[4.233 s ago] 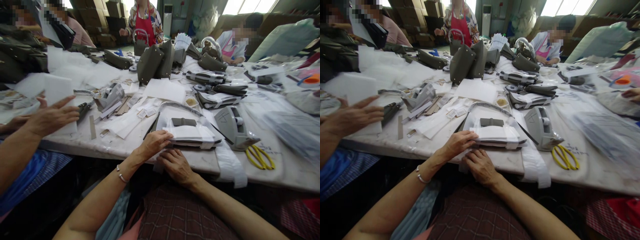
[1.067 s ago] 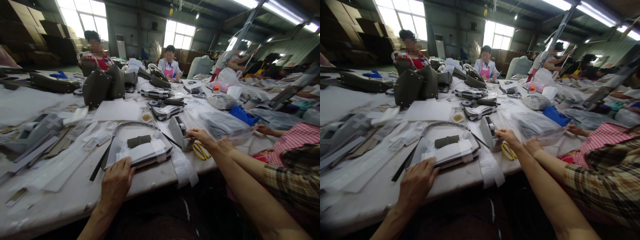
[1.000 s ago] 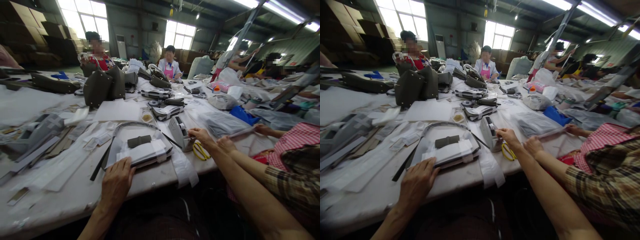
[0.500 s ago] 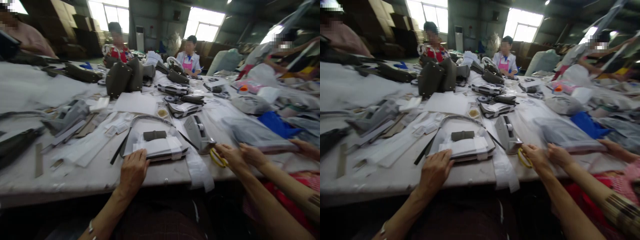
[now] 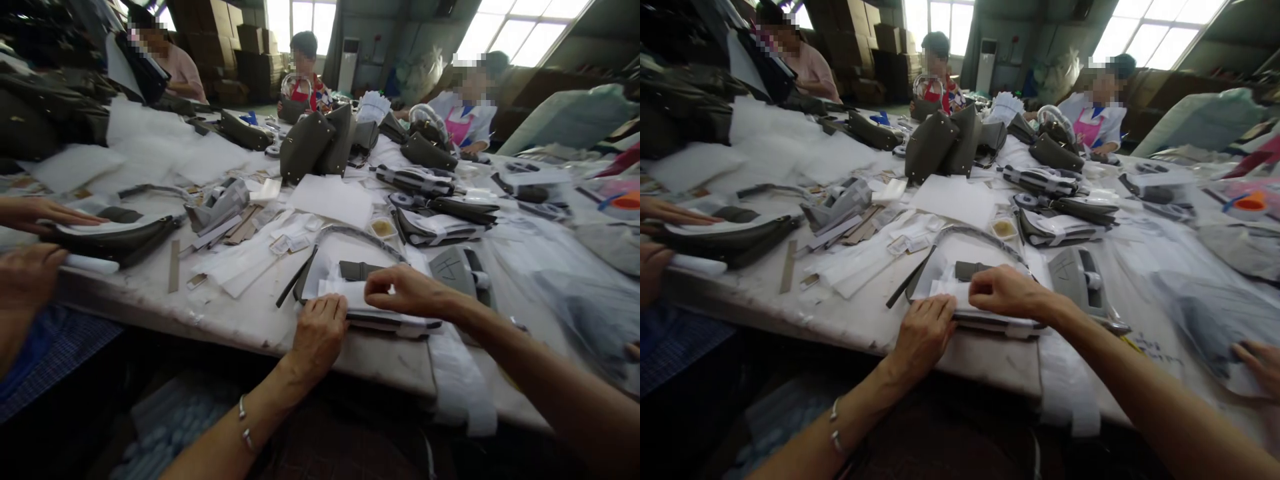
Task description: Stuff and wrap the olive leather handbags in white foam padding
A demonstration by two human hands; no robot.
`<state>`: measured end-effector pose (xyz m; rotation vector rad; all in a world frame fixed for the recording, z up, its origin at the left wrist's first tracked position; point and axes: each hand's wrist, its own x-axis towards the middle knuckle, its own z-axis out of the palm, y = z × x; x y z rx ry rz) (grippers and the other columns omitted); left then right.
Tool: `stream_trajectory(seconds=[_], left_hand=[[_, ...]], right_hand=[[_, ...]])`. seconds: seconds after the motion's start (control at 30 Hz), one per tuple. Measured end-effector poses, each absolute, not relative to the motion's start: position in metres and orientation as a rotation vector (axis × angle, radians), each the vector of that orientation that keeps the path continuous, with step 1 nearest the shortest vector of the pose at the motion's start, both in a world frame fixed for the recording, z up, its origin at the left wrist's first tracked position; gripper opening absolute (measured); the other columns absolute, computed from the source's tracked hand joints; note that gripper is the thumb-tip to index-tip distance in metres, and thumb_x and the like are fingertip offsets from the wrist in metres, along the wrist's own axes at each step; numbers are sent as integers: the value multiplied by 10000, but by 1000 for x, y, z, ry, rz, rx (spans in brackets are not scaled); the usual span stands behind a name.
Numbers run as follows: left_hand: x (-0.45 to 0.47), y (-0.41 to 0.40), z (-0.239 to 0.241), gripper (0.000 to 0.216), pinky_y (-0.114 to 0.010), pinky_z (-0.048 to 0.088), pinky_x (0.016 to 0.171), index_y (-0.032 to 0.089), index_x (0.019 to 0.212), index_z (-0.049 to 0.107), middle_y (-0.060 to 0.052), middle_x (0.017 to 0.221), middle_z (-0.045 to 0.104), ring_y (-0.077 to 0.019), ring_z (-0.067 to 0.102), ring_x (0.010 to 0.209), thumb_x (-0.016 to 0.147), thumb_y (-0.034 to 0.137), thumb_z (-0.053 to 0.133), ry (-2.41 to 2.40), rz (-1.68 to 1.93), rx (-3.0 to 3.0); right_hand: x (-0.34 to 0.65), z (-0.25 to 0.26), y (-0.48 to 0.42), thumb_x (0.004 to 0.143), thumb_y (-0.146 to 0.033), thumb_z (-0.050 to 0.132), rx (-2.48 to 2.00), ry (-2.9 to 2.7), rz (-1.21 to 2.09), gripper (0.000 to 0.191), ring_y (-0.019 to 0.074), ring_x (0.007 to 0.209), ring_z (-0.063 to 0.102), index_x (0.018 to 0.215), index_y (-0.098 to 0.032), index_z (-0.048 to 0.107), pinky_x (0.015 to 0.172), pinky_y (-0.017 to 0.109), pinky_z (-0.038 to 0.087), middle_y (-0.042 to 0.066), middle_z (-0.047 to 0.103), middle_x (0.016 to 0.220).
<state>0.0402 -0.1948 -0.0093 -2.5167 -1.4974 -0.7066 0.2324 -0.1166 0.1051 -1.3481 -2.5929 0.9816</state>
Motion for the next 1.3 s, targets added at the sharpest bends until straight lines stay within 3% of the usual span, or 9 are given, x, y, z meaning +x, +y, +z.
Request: stream_trajectory(seconds=[0.37, 0.53, 0.7, 0.77, 0.97, 1.17, 1.3], left_hand=[[41, -195, -18, 367, -422, 480, 899, 63, 1255, 564, -156, 1206, 660, -286, 619, 1070, 919, 209, 591, -1498, -792, -2476], [40, -194, -18, 342, -422, 472, 897, 56, 1244, 570, -160, 1188, 667, -287, 624, 1076, 928, 189, 567, -1477, -791, -2469], [40, -195, -18, 387, -409, 463, 917, 72, 1265, 555, -155, 1220, 655, -282, 616, 1103, 909, 211, 619, -1496, -806, -2486], [40, -196, -18, 400, -404, 463, 917, 70, 1263, 551, -152, 1210, 656, -275, 613, 1104, 903, 222, 635, -1500, -825, -2479], [39, -193, -14, 421, -407, 477, 880, 81, 1242, 560, -137, 1148, 667, -274, 614, 1044, 896, 298, 663, -1517, -794, -2530], [28, -169, 14, 257, -393, 508, 758, 177, 875, 647, -71, 872, 678, -248, 643, 851, 943, 417, 582, -1567, -665, -2681], [19, -174, 20, 280, -401, 523, 813, 166, 1007, 648, -91, 1023, 705, -250, 665, 944, 944, 431, 583, -1538, -784, -2665]], right_hand=[[130, 84, -38, 718, -282, 742, -1063, -3518, 380, 162, 175, 648, 620, 857, -210, 786, 558, 262, 356, 30, 729, 739], [118, 74, -30, 745, -366, 782, -735, -3605, -140, 201, 226, 714, 651, 803, -174, 766, 697, 328, 408, 74, 736, 756], [143, 72, -2, 773, -317, 786, -694, -3408, -257, 180, 233, 851, 660, 848, -170, 714, 863, 367, 391, 78, 731, 865], [161, 71, 2, 786, -303, 782, -940, -3181, -176, 205, 230, 900, 655, 913, -166, 698, 864, 355, 400, 89, 723, 948], [195, 38, -34, 782, -459, 755, -1341, -2607, 618, 412, 202, 958, 649, 1093, -198, 678, 831, 287, 461, 52, 711, 1067], [186, 20, -50, 773, -429, 746, -1550, -2421, 808, 421, 222, 1041, 643, 1128, -209, 689, 905, 307, 456, 55, 713, 1136], [185, 21, -69, 798, -399, 705, -1546, -2380, 894, 411, 225, 988, 667, 1142, -176, 677, 860, 311, 485, 82, 727, 1092]])
